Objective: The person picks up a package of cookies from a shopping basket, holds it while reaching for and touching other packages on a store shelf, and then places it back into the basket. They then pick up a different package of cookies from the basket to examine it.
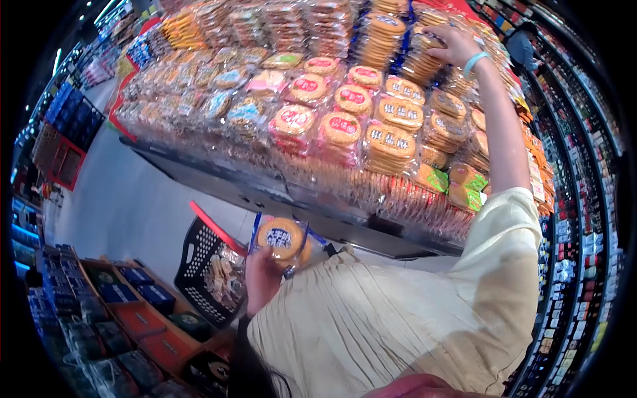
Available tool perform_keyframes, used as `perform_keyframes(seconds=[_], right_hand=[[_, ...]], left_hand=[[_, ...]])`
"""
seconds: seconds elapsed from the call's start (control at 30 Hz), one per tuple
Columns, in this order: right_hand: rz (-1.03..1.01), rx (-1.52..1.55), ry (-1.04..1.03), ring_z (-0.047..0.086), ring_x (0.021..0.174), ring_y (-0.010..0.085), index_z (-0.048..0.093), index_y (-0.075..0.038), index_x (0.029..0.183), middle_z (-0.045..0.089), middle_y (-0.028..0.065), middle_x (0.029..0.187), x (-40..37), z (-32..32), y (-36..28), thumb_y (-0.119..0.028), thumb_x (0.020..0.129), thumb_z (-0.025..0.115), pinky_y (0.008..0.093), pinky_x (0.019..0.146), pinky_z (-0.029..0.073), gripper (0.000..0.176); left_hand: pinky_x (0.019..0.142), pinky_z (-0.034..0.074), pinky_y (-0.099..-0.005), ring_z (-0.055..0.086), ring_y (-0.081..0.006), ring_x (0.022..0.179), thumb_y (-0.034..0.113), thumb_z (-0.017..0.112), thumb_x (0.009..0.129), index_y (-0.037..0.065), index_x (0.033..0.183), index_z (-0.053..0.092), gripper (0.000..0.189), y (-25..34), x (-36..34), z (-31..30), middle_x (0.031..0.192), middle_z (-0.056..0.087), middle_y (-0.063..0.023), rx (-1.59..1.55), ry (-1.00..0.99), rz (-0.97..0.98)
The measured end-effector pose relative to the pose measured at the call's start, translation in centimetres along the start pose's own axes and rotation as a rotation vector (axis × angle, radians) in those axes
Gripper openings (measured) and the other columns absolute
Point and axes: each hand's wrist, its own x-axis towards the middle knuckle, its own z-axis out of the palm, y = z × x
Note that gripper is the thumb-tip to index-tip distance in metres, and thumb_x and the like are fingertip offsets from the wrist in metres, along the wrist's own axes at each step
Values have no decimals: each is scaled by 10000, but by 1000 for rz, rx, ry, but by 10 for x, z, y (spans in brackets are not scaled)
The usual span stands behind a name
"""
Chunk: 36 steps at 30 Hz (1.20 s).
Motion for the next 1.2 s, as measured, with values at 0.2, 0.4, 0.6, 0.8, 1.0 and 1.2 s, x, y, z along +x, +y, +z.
perform_keyframes(seconds=[0.2,0.4,0.6,0.8,1.0,1.2], right_hand=[[-168,-130,194,544,1183,322,539,-95,1299,557,155,1305,-1,-8,-17,-414,870,637,397,983,435,543],[-698,333,185,502,1238,297,533,-71,1311,551,126,1321,-42,-44,-170,-268,880,657,405,1031,384,489],[-925,518,106,507,1161,360,472,-7,1316,544,189,1261,-99,-39,-286,-457,793,682,434,990,382,721],[-866,752,-85,510,1106,361,424,41,1290,495,208,1226,-136,0,-345,-478,668,760,435,888,402,877],[-745,760,-174,514,1085,343,418,43,1290,498,196,1208,-147,4,-363,-366,657,738,420,882,412,819],[-638,807,-194,539,1057,355,457,10,1281,545,211,1150,-112,-22,-325,-333,660,702,434,919,419,750]], left_hand=[[978,454,-414,594,-238,1104,143,505,920,-42,1231,500,362,1,14,-12,1166,620,-131,40,-130,128],[1004,432,-378,565,-215,1142,89,547,925,10,1309,413,414,7,7,13,1212,580,-115,-48,-156,183],[1018,424,-391,538,-225,1175,69,535,931,55,1363,378,460,9,-2,23,1274,534,-107,-23,-147,275],[937,477,-337,566,-199,1118,53,533,926,39,1363,384,462,2,-1,19,1232,557,-100,-3,-166,386],[896,488,-325,579,-195,1102,133,506,952,46,1336,402,407,2,-7,9,1233,562,-95,69,-211,338],[1010,432,-451,475,-265,1262,383,359,1002,96,1406,337,496,2,-9,19,1395,446,-116,41,-235,314]])
